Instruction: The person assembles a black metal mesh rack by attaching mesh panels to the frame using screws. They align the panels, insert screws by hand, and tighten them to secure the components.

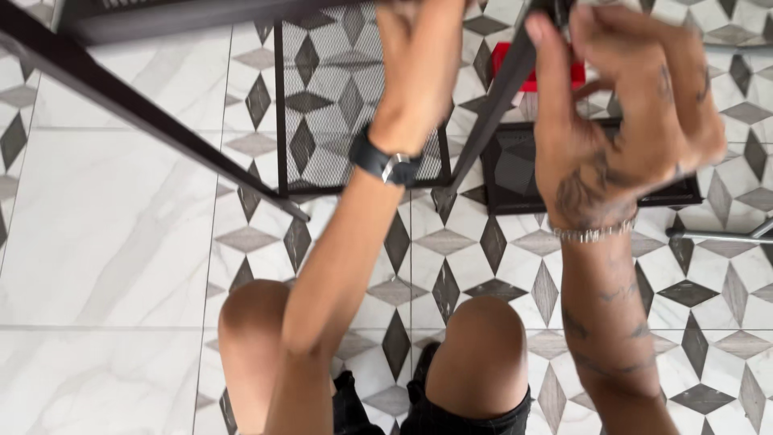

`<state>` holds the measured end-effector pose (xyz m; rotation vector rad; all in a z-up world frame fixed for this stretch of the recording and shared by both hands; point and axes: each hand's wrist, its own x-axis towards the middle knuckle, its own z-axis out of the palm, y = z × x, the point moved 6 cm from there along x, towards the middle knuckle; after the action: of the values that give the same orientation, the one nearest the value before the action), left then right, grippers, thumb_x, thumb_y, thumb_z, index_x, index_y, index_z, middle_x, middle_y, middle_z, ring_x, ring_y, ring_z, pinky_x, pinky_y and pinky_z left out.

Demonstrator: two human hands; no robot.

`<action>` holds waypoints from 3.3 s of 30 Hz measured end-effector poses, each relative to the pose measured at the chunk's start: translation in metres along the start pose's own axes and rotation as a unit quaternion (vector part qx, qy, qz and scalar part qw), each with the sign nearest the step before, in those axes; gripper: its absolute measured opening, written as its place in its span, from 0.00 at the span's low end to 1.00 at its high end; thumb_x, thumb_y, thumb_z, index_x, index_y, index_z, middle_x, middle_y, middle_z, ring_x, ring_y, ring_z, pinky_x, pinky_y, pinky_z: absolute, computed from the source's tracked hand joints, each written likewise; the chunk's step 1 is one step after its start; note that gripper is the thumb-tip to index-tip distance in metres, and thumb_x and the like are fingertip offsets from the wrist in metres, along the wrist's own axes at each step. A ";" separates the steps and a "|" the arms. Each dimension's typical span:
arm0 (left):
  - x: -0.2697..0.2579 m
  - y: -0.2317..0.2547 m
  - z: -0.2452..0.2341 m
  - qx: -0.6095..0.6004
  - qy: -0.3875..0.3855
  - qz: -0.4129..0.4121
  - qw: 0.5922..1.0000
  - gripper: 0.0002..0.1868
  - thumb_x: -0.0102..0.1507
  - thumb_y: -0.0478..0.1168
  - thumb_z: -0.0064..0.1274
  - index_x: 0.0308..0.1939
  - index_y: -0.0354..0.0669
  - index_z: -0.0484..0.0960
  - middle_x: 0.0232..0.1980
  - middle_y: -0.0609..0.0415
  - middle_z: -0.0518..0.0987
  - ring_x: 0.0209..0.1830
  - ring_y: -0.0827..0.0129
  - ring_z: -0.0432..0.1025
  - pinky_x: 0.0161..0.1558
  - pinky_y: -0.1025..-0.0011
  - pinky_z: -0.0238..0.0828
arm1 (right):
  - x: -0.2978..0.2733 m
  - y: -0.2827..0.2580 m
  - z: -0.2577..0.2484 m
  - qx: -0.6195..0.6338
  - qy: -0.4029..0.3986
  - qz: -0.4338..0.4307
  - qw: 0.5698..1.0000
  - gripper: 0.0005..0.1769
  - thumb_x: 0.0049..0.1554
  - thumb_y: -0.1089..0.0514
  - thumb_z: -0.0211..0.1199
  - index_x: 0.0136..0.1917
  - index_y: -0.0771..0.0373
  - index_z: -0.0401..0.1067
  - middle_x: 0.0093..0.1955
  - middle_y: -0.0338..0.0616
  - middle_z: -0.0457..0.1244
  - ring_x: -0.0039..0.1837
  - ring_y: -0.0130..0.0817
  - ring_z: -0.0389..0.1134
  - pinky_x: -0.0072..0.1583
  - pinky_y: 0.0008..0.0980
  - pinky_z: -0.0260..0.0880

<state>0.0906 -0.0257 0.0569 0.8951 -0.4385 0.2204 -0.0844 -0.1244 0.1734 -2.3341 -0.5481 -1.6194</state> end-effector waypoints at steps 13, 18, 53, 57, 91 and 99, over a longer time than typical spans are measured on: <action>-0.021 0.017 0.016 -0.021 -0.023 -0.020 0.999 0.12 0.74 0.41 0.54 0.53 0.34 0.84 0.50 0.58 0.83 0.46 0.84 0.77 0.48 0.83 0.73 | 0.033 -0.035 0.010 -0.079 -0.066 0.169 0.980 0.14 0.60 0.73 0.81 0.51 0.68 0.76 0.55 0.52 0.71 0.49 0.33 0.74 0.44 0.25 0.73; -0.020 0.015 0.014 -0.048 0.018 -0.146 0.988 0.11 0.72 0.39 0.58 0.39 0.32 0.85 0.31 0.65 0.73 0.27 0.85 0.61 0.31 0.78 0.51 | 0.046 -0.055 0.008 -0.069 -0.057 0.220 0.971 0.11 0.61 0.75 0.74 0.54 0.72 0.74 0.55 0.55 0.70 0.51 0.35 0.74 0.46 0.26 0.75; -0.021 0.000 0.029 -0.134 -0.022 -0.110 0.985 0.16 0.71 0.41 0.55 0.55 0.29 0.83 0.53 0.51 0.84 0.54 0.73 0.79 0.56 0.74 0.76 | 0.028 -0.045 0.020 -0.044 0.005 0.330 0.943 0.06 0.65 0.69 0.73 0.53 0.72 0.76 0.46 0.49 0.72 0.45 0.31 0.77 0.39 0.23 0.75; -0.021 -0.005 0.028 -0.078 -0.021 -0.137 0.987 0.16 0.72 0.39 0.55 0.55 0.27 0.85 0.45 0.48 0.84 0.45 0.71 0.76 0.46 0.74 0.71 | 0.030 -0.050 0.023 -0.077 -0.003 0.308 0.948 0.07 0.67 0.69 0.71 0.54 0.72 0.74 0.50 0.49 0.71 0.47 0.31 0.77 0.41 0.24 0.78; -0.020 -0.011 0.030 -0.096 -0.048 -0.081 0.991 0.13 0.71 0.37 0.56 0.56 0.31 0.84 0.50 0.51 0.85 0.46 0.78 0.79 0.46 0.79 0.75 | 0.048 -0.050 0.024 -0.184 -0.182 0.210 0.943 0.08 0.74 0.61 0.62 0.53 0.68 0.69 0.45 0.52 0.64 0.42 0.46 0.68 0.44 0.43 0.66; -0.016 0.000 0.032 -0.095 -0.064 -0.063 0.991 0.13 0.71 0.38 0.54 0.55 0.33 0.83 0.52 0.57 0.83 0.50 0.81 0.78 0.49 0.79 0.74 | 0.053 -0.052 0.023 -0.190 -0.211 0.197 0.938 0.10 0.75 0.60 0.59 0.53 0.69 0.70 0.44 0.51 0.66 0.40 0.44 0.68 0.42 0.41 0.66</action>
<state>0.0679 -0.0509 0.0671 0.7487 -0.5112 0.0039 -0.0717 -0.0594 0.2147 -2.8576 0.1846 -1.1172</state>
